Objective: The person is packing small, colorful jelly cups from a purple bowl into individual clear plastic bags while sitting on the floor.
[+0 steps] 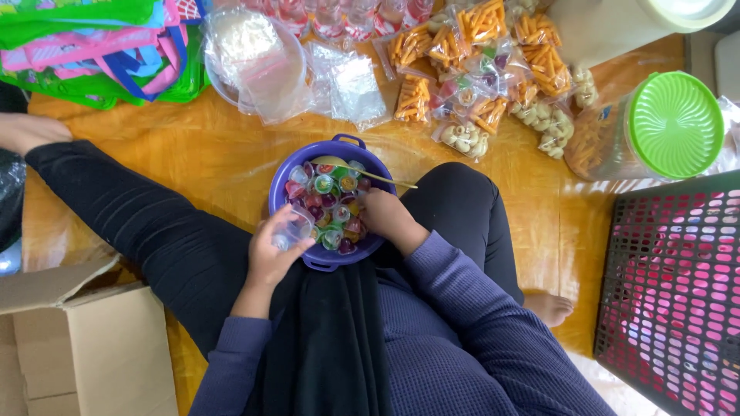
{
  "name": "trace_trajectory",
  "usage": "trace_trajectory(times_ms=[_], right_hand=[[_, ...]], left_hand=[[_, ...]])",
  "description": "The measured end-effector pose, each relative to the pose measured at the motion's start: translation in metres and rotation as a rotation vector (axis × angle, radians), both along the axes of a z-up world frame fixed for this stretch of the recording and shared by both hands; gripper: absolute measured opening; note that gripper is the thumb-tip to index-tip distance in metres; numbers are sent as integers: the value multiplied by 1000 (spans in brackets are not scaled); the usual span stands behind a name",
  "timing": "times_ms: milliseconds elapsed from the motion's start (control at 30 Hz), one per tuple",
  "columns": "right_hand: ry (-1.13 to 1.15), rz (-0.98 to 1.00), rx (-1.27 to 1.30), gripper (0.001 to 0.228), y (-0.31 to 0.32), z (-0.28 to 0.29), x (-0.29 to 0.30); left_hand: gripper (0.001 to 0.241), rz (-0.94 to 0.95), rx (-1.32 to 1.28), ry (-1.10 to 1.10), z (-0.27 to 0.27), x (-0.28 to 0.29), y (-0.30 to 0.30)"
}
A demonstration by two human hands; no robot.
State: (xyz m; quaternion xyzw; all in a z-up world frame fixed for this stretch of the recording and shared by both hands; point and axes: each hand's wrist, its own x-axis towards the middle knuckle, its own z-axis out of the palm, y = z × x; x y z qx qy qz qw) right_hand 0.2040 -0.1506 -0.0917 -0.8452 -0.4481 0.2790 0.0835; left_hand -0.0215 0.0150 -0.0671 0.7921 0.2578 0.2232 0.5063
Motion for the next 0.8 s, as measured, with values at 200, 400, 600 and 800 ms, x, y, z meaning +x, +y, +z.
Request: trace_trajectory(times_ms=[200, 400, 600, 800], right_hand=[[26, -98, 824, 26, 23, 102, -37], [420, -156, 870, 19, 28, 117, -63], [333, -97, 649, 18, 20, 84, -42], [346, 292, 438, 41, 30, 50, -71]], left_hand=[[89, 4, 16, 10, -5, -7, 0], [85, 20, -65, 35, -6, -8, -2], [65, 40, -277, -11, 9, -11, 3], [54, 52, -686, -255, 1, -15, 9]])
